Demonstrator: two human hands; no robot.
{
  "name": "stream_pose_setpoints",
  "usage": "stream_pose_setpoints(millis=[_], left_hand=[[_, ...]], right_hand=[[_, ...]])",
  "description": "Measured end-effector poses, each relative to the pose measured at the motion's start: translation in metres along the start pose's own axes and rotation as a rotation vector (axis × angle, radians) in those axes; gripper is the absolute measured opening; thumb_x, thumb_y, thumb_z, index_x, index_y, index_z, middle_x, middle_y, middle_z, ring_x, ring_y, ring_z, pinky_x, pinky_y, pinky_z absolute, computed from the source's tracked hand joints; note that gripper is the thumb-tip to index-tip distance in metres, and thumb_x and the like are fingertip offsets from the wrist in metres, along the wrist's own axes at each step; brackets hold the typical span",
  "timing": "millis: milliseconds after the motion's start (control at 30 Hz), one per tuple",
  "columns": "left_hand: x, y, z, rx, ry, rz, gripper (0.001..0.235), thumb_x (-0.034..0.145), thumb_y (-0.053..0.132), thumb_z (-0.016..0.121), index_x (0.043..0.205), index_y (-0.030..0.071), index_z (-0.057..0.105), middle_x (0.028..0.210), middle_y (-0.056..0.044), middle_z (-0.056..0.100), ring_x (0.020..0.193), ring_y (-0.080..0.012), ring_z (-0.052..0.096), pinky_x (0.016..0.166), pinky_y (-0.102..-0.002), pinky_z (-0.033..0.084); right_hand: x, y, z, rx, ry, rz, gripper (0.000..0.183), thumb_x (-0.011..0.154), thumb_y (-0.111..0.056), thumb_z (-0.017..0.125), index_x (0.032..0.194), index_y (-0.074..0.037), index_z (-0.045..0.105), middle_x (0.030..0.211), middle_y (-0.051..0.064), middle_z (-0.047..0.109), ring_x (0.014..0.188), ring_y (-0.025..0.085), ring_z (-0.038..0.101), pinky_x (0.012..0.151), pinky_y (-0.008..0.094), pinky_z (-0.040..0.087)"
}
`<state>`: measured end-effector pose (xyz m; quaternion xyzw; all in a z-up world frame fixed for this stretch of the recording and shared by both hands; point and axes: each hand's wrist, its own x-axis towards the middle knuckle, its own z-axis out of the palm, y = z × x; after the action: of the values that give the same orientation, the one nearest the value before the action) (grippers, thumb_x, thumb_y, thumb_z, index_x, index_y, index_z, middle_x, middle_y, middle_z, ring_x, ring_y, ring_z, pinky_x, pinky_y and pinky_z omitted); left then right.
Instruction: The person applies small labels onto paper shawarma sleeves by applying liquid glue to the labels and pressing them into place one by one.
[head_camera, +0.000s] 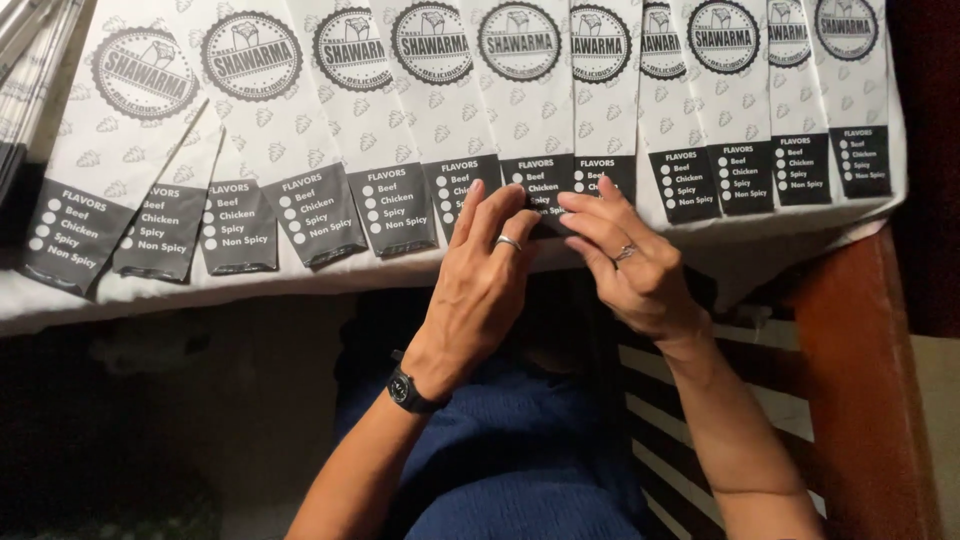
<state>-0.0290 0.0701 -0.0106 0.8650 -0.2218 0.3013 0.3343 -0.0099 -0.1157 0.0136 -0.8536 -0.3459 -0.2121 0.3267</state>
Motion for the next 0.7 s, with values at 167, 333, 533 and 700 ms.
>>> stream_pose_setpoints(millis=[167, 333, 533, 700], left_hand=[[-0.001, -0.001, 0.003, -0.048, 0.022, 0.014, 0.009, 0.098, 0.000, 0.063, 0.105, -0.005, 0.063, 0.112, -0.023, 0.065, 0.121, -0.0370, 0.062, 0.117, -0.053, 0.040], [-0.008, -0.005, 0.009, -0.075, 0.078, 0.003, 0.007, 0.097, 0.000, 0.064, 0.096, -0.006, 0.063, 0.109, -0.022, 0.066, 0.123, -0.0334, 0.060, 0.118, -0.051, 0.040], [0.000, 0.006, 0.012, -0.162, -0.004, -0.195, 0.010, 0.100, -0.002, 0.054, 0.094, -0.006, 0.060, 0.118, -0.022, 0.058, 0.120, -0.0296, 0.056, 0.127, -0.055, 0.026], [0.007, 0.010, 0.026, -0.219, 0.153, -0.411, 0.008, 0.084, -0.007, 0.065, 0.087, -0.005, 0.057, 0.106, -0.021, 0.058, 0.110, -0.0344, 0.056, 0.115, -0.047, 0.038]], right_hand=[[0.002, -0.004, -0.004, 0.025, 0.010, 0.009, 0.013, 0.096, 0.001, 0.074, 0.109, 0.003, 0.074, 0.124, 0.016, 0.073, 0.116, 0.032, 0.071, 0.119, 0.044, 0.044], [0.005, -0.009, -0.001, 0.023, -0.009, 0.000, 0.006, 0.099, 0.001, 0.074, 0.103, 0.006, 0.074, 0.124, 0.018, 0.073, 0.116, 0.034, 0.071, 0.121, 0.043, 0.044], [0.016, -0.021, -0.001, 0.085, -0.015, 0.063, 0.004, 0.104, 0.016, 0.065, 0.101, 0.015, 0.066, 0.117, 0.029, 0.068, 0.110, 0.036, 0.066, 0.126, 0.057, 0.043], [0.019, -0.022, 0.000, 0.084, 0.030, 0.184, 0.009, 0.097, 0.017, 0.072, 0.092, 0.011, 0.067, 0.108, 0.026, 0.069, 0.106, 0.033, 0.067, 0.123, 0.054, 0.048]])
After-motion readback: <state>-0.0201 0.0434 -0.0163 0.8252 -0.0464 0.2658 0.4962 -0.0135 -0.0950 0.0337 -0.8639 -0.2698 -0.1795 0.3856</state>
